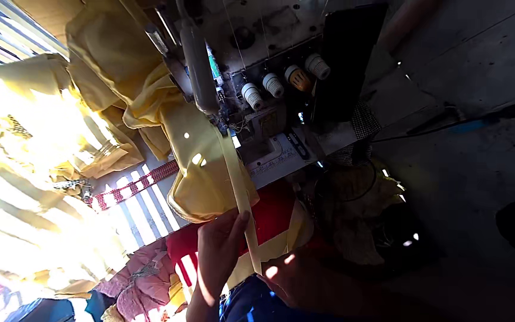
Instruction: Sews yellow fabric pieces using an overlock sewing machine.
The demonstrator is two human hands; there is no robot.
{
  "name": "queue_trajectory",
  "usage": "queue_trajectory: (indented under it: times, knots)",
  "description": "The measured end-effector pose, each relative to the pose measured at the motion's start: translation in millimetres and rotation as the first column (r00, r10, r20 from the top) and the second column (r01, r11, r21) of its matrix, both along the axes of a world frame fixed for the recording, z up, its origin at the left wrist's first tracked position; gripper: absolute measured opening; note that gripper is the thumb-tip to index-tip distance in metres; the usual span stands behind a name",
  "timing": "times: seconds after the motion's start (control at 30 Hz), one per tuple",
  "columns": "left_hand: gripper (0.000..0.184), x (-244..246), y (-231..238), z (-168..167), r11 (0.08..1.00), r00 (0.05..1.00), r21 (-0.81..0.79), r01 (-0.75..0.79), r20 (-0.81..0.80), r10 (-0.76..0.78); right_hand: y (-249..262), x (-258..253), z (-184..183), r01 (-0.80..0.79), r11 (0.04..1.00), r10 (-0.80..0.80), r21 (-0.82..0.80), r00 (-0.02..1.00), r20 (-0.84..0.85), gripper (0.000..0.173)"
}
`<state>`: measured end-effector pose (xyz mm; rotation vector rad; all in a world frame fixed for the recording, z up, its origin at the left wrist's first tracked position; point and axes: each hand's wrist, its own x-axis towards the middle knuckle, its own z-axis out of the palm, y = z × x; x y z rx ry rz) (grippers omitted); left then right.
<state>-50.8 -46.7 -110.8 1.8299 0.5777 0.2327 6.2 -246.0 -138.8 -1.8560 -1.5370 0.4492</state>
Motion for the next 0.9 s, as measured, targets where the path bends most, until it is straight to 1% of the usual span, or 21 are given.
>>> queue_trajectory:
  times: [0.07,0.1,0.13,0.17,0.2,0.23,0.27,0.3,0.33,0.37,0.4,0.43,0.47,0.5,0.53,0.57,0.6,0.67,0.77,0.83,0.9]
  knots:
    - [0.021,0.1,-13.8,-7.9,0.978,0.998,-0.209,-0.018,0.054,0.03,0.7,12.5,5.8,-0.125,0.983,0.117,-0.136,0.991,-0.068,0.02]
    - [0.019,-2.1,-16.2,-6.1,0.955,0.997,-0.296,-0.033,0.06,0.053,0.4,25.0,11.0,-0.203,0.952,0.169,-0.228,0.973,-0.159,0.025]
    - [0.019,-5.1,-16.0,-2.7,0.925,0.996,-0.378,-0.041,0.053,0.065,0.1,40.2,15.1,-0.243,0.928,0.172,-0.284,0.953,-0.251,0.032]
    - [0.02,-7.8,-13.5,1.6,0.88,0.996,-0.473,-0.036,0.05,0.068,1.9,57.6,20.4,-0.198,0.935,0.095,-0.293,0.94,-0.329,0.035]
    - [0.021,-9.4,-9.0,6.8,0.82,0.996,-0.572,-0.021,0.054,0.064,7.2,74.0,22.5,-0.047,0.978,-0.026,-0.204,0.94,-0.34,0.034]
    - [0.022,-10.5,-4.3,12.6,0.737,0.995,-0.676,0.007,0.075,0.059,19.1,88.1,21.6,0.163,0.985,-0.175,-0.064,0.924,-0.339,0.033]
    - [0.023,-11.5,-0.8,19.0,0.63,0.993,-0.775,0.049,0.105,0.052,36.6,99.8,16.0,0.352,0.933,-0.31,0.074,0.892,-0.328,0.032]
    - [0.024,-11.5,0.7,25.3,0.509,0.99,-0.856,0.09,0.13,0.044,55.2,110.0,10.1,0.453,0.878,-0.385,0.154,0.86,-0.334,0.037]
    - [0.024,-9.8,0.4,30.4,0.382,0.988,-0.916,0.124,0.149,0.036,72.4,117.0,3.7,0.485,0.855,-0.387,0.182,0.832,-0.397,0.044]
    - [0.021,-6.9,-2.1,33.8,0.286,0.989,-0.95,0.13,0.144,0.029,86.9,119.3,-2.7,0.481,0.86,-0.334,0.171,0.784,-0.524,0.049]
    - [0.017,-3.5,-7.2,34.6,0.264,0.994,-0.96,0.093,0.103,0.025,96.7,116.1,-6.7,0.469,0.873,-0.261,0.137,0.685,-0.68,0.048]
    - [0.018,-0.6,-13.3,31.2,0.305,0.998,-0.951,0.039,0.05,0.028,100.5,107.8,-7.5,0.47,0.878,-0.229,0.086,0.572,-0.788,0.038]
    - [0.019,0.6,-19.1,22.4,0.393,0.999,-0.92,-0.008,0.013,0.051,98.7,96.9,-7.0,0.479,0.877,-0.243,0.042,0.517,-0.821,0.026]
    - [0.017,-1.3,-24.5,9.3,0.521,0.997,-0.852,-0.045,-0.003,0.081,91.4,85.5,-8.0,0.48,0.877,-0.262,0.023,0.518,-0.814,0.019]
    - [0.016,-6.0,-29.7,-4.6,0.652,0.994,-0.754,-0.079,-0.006,0.113,80.7,74.4,-10.3,0.472,0.881,-0.273,0.021,0.545,-0.793,0.018]
    - [0.016,-12.4,-34.2,-16.2,0.752,0.991,-0.651,-0.103,0.0,0.135,68.5,64.2,-13.1,0.457,0.889,-0.276,0.016,0.565,-0.778,0.02]
    - [0.016,-18.5,-38.3,-24.0,0.82,0.99,-0.56,-0.118,-0.002,0.142,56.3,55.6,-15.0,0.438,0.899,-0.269,0.01,0.569,-0.777,0.024]
    - [0.014,-28.2,-45.9,-28.8,0.875,0.99,-0.467,-0.127,-0.004,0.141,37.0,41.7,-13.0,0.426,0.905,-0.255,-0.018,0.508,-0.823,0.027]
    - [0.012,-32.7,-49.0,-24.1,0.881,0.996,-0.47,-0.056,0.036,0.082,23.8,31.4,-4.4,0.46,0.885,-0.282,-0.074,0.403,-0.871,0.024]
    - [0.014,-31.5,-48.5,-19.4,0.889,0.999,-0.457,-0.022,0.033,0.041,20.4,29.8,-2.4,0.48,0.873,-0.3,-0.089,0.384,-0.873,0.015]
    - [0.014,-30.0,-47.6,-16.4,0.887,0.999,-0.463,0.005,0.038,0.014,17.4,31.0,-2.9,0.457,0.885,-0.289,-0.085,0.398,-0.87,0.014]
